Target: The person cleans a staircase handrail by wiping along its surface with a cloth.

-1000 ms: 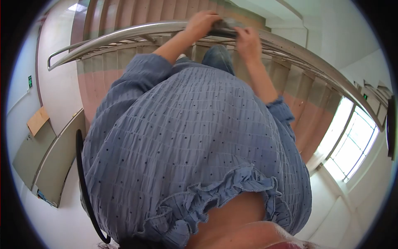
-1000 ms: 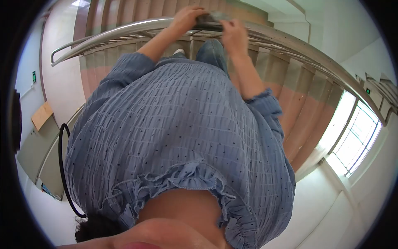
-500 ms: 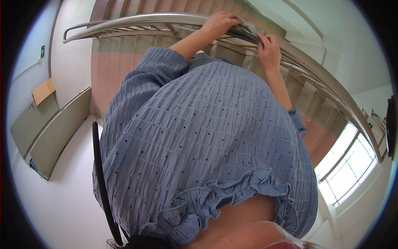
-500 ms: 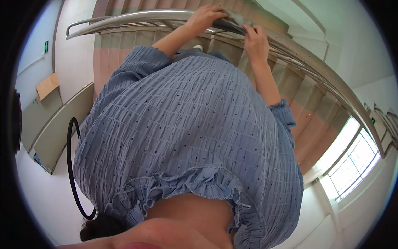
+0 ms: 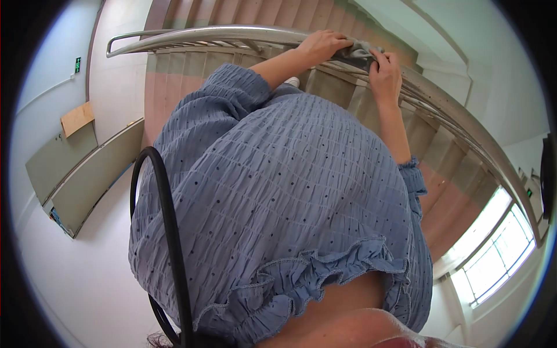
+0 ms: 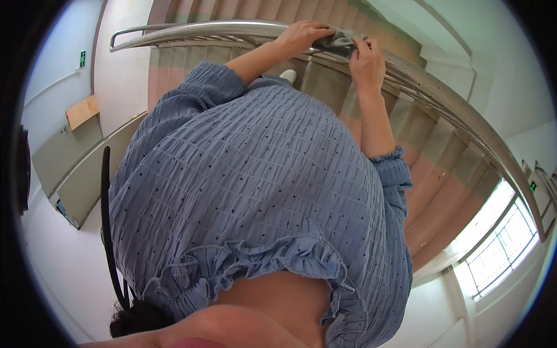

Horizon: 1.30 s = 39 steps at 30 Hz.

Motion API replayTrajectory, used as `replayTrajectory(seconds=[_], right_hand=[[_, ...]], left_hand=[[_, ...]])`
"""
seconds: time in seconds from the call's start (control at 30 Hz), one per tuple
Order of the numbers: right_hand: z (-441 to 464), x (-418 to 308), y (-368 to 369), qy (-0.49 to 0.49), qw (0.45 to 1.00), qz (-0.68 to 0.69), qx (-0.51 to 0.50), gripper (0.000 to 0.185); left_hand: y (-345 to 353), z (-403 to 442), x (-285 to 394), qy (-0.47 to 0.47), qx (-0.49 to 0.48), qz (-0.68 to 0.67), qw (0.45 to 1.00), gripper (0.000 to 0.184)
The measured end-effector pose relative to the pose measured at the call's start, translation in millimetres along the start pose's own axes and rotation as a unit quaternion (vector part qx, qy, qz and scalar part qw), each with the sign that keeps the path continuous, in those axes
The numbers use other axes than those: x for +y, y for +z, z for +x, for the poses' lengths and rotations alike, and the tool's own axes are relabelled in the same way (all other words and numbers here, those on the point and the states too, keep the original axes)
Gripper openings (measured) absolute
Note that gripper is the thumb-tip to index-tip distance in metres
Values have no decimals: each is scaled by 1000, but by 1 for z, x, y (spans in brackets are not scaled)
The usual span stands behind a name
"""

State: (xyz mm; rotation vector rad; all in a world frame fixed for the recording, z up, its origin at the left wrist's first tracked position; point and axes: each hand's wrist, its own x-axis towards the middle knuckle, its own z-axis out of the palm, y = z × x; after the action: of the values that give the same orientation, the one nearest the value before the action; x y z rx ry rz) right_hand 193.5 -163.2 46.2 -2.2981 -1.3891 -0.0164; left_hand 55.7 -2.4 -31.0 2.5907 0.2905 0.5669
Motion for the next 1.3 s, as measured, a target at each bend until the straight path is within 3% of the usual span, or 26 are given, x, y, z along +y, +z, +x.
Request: replayTrajectory(seconds=[0.07,0.27,0.3,0.4,0.5,0.6,0.67,1.03,1.17,1.3], right_hand=[[6,-10,-2,-6,1000,11,-8,28],[2,6,37,-74,993,60,-62,25],[4,-55,32,-118,990,52,-58,24],[3,-74,30,-133,989,30,-64,25],[2,-66,-8,-90,995,29,-16,24],[5,-54,-63,-32,999,20,-21,24],[2,-49,-80,-13,999,14,34,25],[3,-81,-26,-70,996,20,56,23],[7,-48,-18,-61,994,-1,93,21],[28,-5,-35,-24,987,-66,147,20]], left_hand=[[-10,1,-13,20,24,-30,999,39],[-19,-10,-42,-41,-19,-8,999,41],[-69,-36,-57,-33,-3,-6,999,43],[-86,-42,-52,-66,-9,-16,998,44],[-94,-23,-17,-73,-34,-53,995,52],[-93,11,19,-19,-38,-94,995,54],[-92,16,32,7,-38,-106,994,54],[-118,8,-36,-4,-28,-60,998,48],[-91,28,-42,-41,-26,-74,996,44],[-49,72,-25,5,-11,-83,996,42]])
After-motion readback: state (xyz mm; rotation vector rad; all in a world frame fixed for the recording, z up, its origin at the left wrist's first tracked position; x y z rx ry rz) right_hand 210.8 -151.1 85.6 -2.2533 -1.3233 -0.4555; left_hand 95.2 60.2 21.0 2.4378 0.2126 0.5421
